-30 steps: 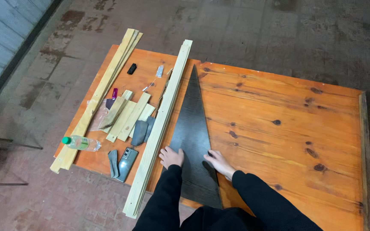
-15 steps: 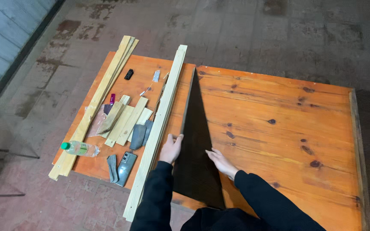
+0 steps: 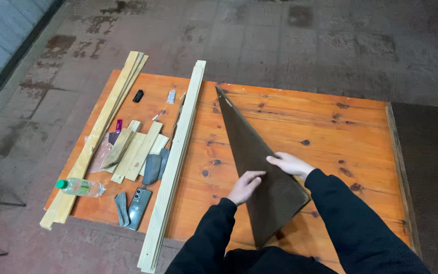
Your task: The person wipes dark triangular wood panels and the surrounding wooden table surface with a pink cloth. They repeatedly pick up, flip, and reposition the panels while continuing to wipe the table.
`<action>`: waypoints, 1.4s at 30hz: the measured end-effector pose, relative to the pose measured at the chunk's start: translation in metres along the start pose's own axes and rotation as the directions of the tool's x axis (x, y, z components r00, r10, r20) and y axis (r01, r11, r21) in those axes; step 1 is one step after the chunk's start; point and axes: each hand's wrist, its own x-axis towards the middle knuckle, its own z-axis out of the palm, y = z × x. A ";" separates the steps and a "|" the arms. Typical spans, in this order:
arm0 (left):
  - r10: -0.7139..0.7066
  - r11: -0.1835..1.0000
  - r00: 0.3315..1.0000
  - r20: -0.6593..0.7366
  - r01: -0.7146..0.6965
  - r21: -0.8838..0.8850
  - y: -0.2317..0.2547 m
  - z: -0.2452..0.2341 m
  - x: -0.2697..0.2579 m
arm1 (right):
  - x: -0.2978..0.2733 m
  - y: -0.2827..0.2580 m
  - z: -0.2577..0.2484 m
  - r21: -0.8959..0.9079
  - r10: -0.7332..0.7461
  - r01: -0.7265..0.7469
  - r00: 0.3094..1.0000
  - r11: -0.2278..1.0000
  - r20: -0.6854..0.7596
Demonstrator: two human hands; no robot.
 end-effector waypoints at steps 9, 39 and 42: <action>-0.374 0.927 0.919 -0.127 0.369 -0.063 -0.086 -0.007 -0.029 | 0.038 0.086 0.007 -0.330 0.058 -0.145 0.964 0.933 -0.261; -0.372 0.928 0.920 0.119 0.365 0.076 0.108 0.357 -0.085 | -0.334 0.429 -0.012 0.835 0.568 0.009 0.729 0.550 -0.382; -0.416 0.905 0.893 0.172 0.387 0.178 0.111 0.434 -0.089 | -0.392 0.464 -0.039 0.872 0.627 0.068 0.667 0.486 -0.402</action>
